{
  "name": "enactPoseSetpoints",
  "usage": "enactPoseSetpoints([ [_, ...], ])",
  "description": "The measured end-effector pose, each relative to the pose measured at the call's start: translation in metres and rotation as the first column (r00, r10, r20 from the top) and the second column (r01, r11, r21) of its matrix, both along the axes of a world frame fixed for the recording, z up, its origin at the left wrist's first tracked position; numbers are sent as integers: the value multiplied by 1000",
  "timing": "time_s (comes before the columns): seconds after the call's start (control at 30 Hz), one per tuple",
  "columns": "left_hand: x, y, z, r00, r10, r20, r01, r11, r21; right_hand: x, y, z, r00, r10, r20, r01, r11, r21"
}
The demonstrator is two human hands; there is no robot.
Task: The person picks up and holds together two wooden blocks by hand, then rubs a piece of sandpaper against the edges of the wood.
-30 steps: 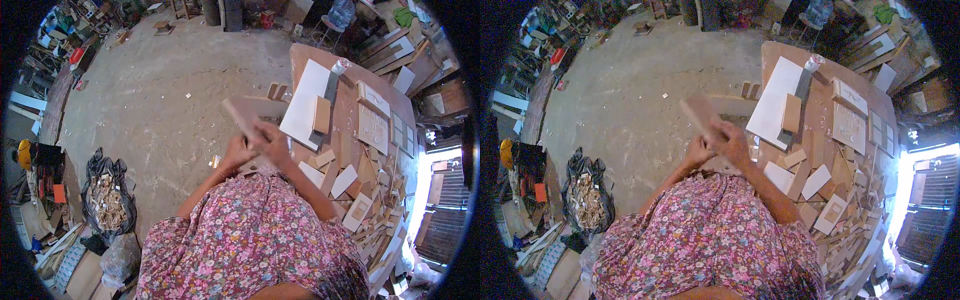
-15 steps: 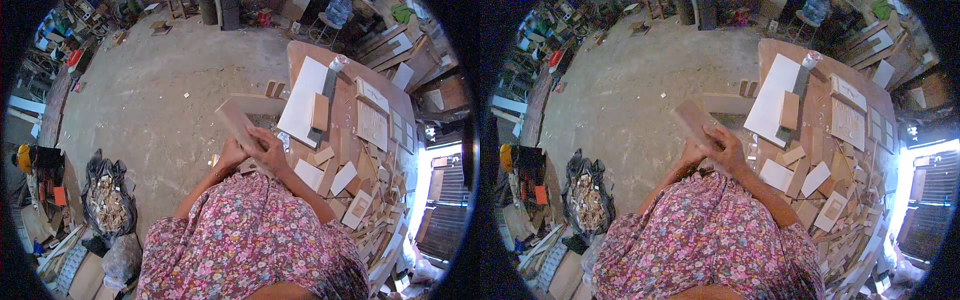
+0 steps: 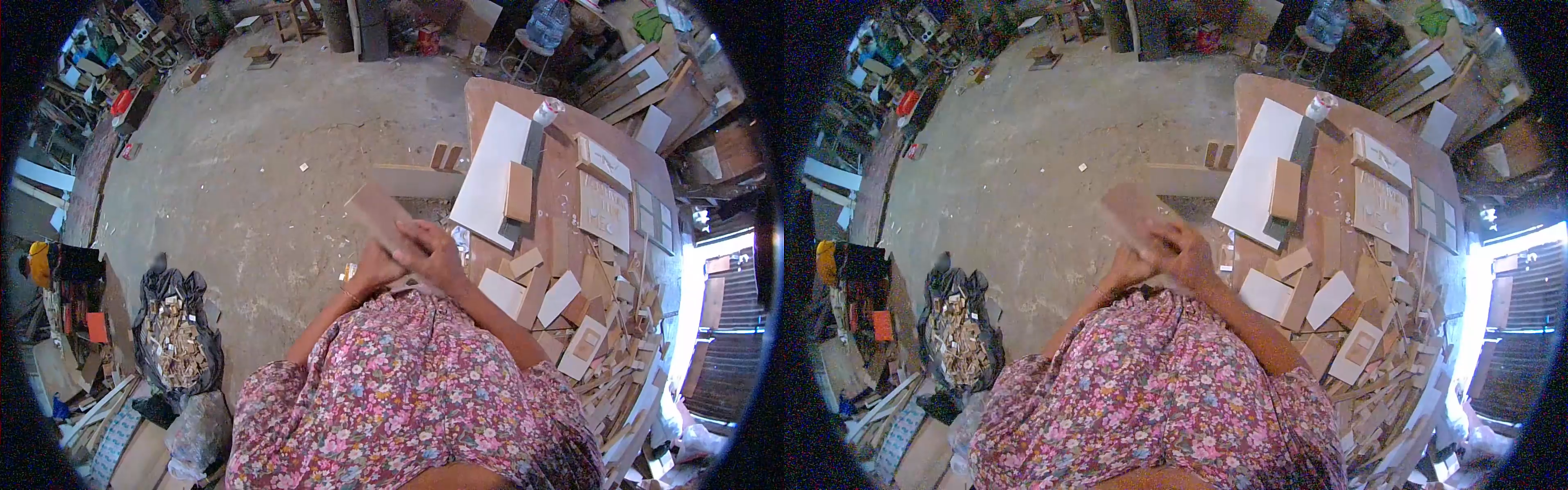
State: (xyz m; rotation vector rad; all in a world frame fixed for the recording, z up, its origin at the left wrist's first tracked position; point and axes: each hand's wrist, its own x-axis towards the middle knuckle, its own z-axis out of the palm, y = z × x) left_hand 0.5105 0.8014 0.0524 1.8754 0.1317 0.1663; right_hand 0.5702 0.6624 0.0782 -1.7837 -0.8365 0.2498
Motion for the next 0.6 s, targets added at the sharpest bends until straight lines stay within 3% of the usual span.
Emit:
enactPoseSetpoints([
  [0.03, -4, 0, -12, 987, -48, -156, 63, 994, 95, 13, 1, -2, 994, -69, -80, 63, 995, -79],
  [0.07, -5, -5, -8, 987, -48, -155, 63, 994, 92, 25, 0, -5, 978, -141, -155, 114, 979, -169],
  [0.13, -6, -17, 3, 998, -64, -14, 65, 937, 343, 33, -2, -20, 983, -157, -99, 143, 981, -134],
  [0.2, -2, -11, 4, 986, -146, -74, 161, 947, 279, 27, -1, -13, 980, -194, -34, 182, 960, -214],
  [0.23, -2, -10, 4, 976, -131, -176, 154, 980, 123, 19, -3, -11, 978, -116, -174, 98, 989, -111],
  [0.27, -1, -9, 6, 953, -130, -274, 127, 992, -29, 7, -4, 0, 978, -116, -175, 97, 989, -114],
  [0.3, -8, -8, -6, 999, 16, 36, -1, 914, -405, -4, -5, 13, 995, -68, 68, 77, 986, -147],
  [0.33, -5, -5, -17, 999, 9, 38, 7, 915, -403, -10, -6, 20, 952, -12, 305, 71, 981, -182],
  [0.37, -3, -8, 5, 999, -41, -25, 34, 971, -236, -7, -7, 22, 989, -9, 145, 21, 996, -84],
  [0.4, -3, -10, 17, 993, -76, -92, 70, 996, -62, -1, -6, 13, 990, -7, 141, 20, 996, -88],
  [0.43, -1, -5, -2, 961, -176, -212, 198, 977, 84, 11, -2, -4, 983, -76, 167, 93, 991, -96],
  [0.47, 0, -9, 3, 960, -182, -215, 203, 976, 81, 20, -2, -13, 972, -143, 184, 165, 980, -112],
  [0.5, 2, -17, 12, 976, -126, -178, 156, 974, 165, 32, -2, -5, 984, -177, -19, 171, 970, -175],
  [0.6, 7, -15, 18, 987, -79, -142, 116, 955, 273, 34, 2, -8, 977, -211, 25, 212, 966, -149],
])
